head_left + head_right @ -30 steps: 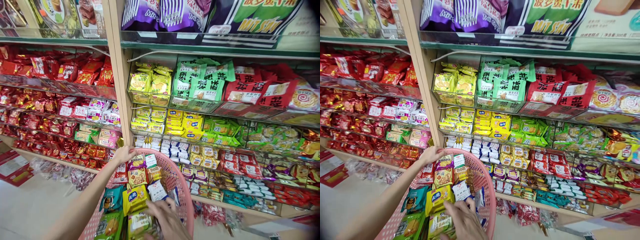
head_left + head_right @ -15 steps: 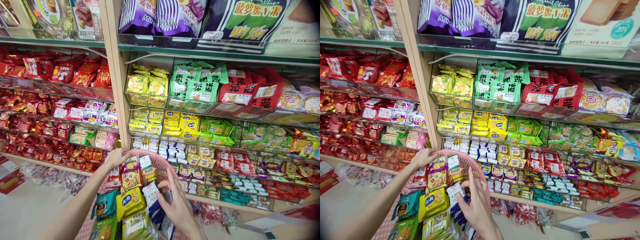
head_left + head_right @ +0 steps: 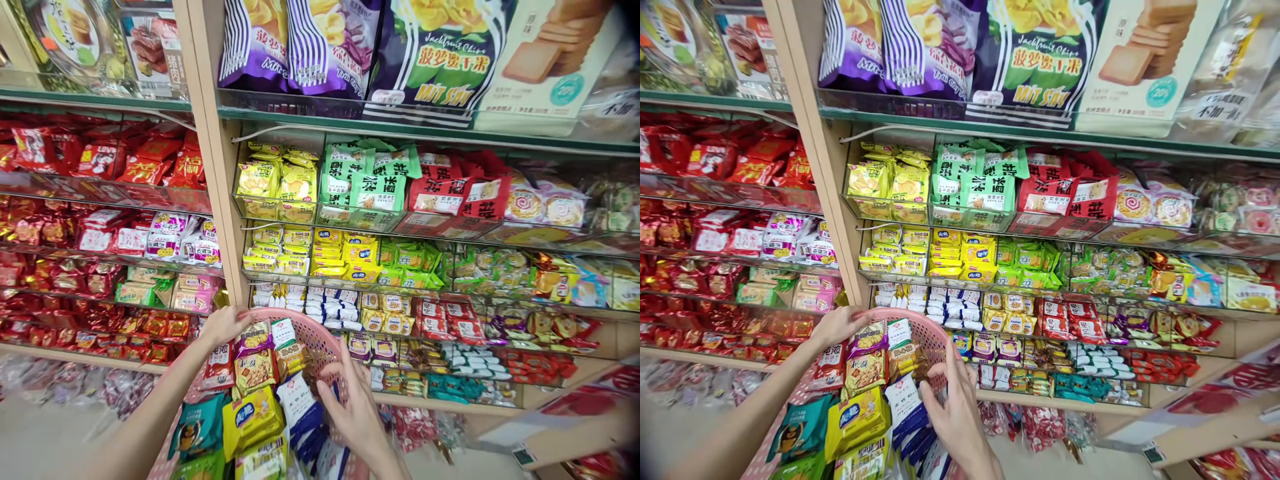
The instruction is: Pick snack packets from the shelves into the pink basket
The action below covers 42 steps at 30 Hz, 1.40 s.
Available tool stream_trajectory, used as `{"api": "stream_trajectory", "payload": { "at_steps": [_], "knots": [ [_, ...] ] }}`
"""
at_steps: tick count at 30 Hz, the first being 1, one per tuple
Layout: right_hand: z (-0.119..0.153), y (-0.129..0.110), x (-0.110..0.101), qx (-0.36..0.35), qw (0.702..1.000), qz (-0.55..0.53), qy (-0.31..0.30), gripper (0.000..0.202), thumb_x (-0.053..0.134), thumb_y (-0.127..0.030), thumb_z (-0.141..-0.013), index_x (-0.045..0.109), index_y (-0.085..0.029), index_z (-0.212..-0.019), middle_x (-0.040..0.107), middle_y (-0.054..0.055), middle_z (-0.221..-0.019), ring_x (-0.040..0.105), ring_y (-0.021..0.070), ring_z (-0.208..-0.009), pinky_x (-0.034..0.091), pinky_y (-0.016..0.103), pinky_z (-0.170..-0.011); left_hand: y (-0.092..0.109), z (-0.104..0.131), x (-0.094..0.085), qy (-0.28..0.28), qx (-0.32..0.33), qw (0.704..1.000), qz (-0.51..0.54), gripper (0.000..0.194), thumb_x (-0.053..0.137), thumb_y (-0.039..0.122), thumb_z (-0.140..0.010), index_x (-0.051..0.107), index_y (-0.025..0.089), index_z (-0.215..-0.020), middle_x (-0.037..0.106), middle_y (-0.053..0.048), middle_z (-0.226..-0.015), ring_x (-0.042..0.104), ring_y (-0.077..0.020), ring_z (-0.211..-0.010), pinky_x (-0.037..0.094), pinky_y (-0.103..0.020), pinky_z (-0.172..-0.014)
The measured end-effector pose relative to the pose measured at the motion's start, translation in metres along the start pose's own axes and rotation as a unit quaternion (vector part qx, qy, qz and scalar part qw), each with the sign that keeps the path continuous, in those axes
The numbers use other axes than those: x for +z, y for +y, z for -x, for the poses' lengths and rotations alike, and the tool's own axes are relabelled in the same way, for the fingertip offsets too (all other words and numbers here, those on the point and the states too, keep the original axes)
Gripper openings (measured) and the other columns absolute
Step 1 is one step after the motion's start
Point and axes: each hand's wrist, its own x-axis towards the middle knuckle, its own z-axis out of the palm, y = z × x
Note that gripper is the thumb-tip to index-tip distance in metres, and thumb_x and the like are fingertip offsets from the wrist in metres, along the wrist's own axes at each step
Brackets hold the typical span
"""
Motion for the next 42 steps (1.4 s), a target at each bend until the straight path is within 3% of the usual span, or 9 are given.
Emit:
{"api": "stream_trajectory", "payload": {
  "at_steps": [10, 16, 27, 31, 35, 42],
  "knots": [
    [0.012, 0.005, -0.003, 0.012, 1.000, -0.017, -0.015, 0.074, 0.045, -0.036, -0.089, -0.002, -0.022, -0.145, 0.063, 0.002, -0.094, 0.054, 0.0207, -0.099, 0.030, 0.045, -0.095, 0.014, 0.004, -0.006, -0.003, -0.006, 1.000, 0.002, 0.060, 0.027, 0.064, -0.080, 0.065, 0.024, -0.103, 0.069, -0.009, -0.094, 0.063, -0.0260, -0.088, 0.043, -0.030, -0.071],
    [0.011, 0.005, -0.003, -0.013, 1.000, 0.002, 0.000, 0.071, 0.046, -0.036, -0.089, 0.005, -0.021, -0.145, 0.064, 0.001, -0.091, 0.056, 0.0194, -0.095, 0.034, 0.042, -0.091, 0.015, 0.003, -0.007, -0.007, -0.010, 1.000, -0.007, 0.065, 0.024, 0.065, -0.079, 0.065, 0.024, -0.108, 0.068, -0.009, -0.097, 0.062, -0.0266, -0.090, 0.045, -0.032, -0.073],
    [0.011, 0.000, -0.002, -0.026, 0.999, 0.008, -0.038, 0.059, 0.047, -0.031, -0.088, 0.021, -0.024, -0.141, 0.064, 0.003, -0.096, 0.056, 0.0194, -0.097, 0.035, 0.040, -0.090, 0.011, 0.002, -0.007, -0.006, -0.006, 1.000, -0.007, 0.061, 0.025, 0.064, -0.079, 0.065, 0.024, -0.104, 0.069, -0.009, -0.095, 0.063, -0.0272, -0.090, 0.044, -0.032, -0.071],
    [-0.011, 0.008, -0.015, -0.040, 0.999, 0.029, -0.013, 0.049, 0.047, -0.031, -0.088, 0.033, -0.027, -0.135, 0.065, 0.002, -0.096, 0.055, 0.0197, -0.098, 0.036, 0.038, -0.087, 0.006, -0.002, -0.003, -0.006, -0.002, 1.000, -0.015, 0.061, 0.023, 0.063, -0.080, 0.065, 0.025, -0.104, 0.068, -0.009, -0.098, 0.063, -0.0290, -0.091, 0.044, -0.034, -0.072],
    [-0.046, 0.021, -0.040, -0.046, 0.996, 0.065, 0.025, 0.040, 0.047, -0.031, -0.089, 0.042, -0.026, -0.128, 0.065, 0.002, -0.096, 0.054, 0.0191, -0.097, 0.033, 0.038, -0.088, 0.000, -0.002, -0.001, -0.010, -0.002, 1.000, -0.008, 0.060, 0.024, 0.062, -0.080, 0.064, 0.024, -0.104, 0.068, -0.009, -0.099, 0.062, -0.0278, -0.092, 0.044, -0.033, -0.073],
    [-0.142, 0.057, -0.104, -0.090, 0.975, 0.186, 0.079, 0.029, 0.046, -0.029, -0.088, 0.056, -0.020, -0.113, 0.066, 0.005, -0.095, 0.051, 0.0224, -0.093, 0.036, 0.037, -0.082, -0.006, 0.000, -0.004, -0.012, -0.010, 1.000, 0.010, 0.060, 0.025, 0.061, -0.080, 0.064, 0.025, -0.107, 0.069, -0.008, -0.100, 0.062, -0.0270, -0.093, 0.044, -0.032, -0.073]
  ]
}}
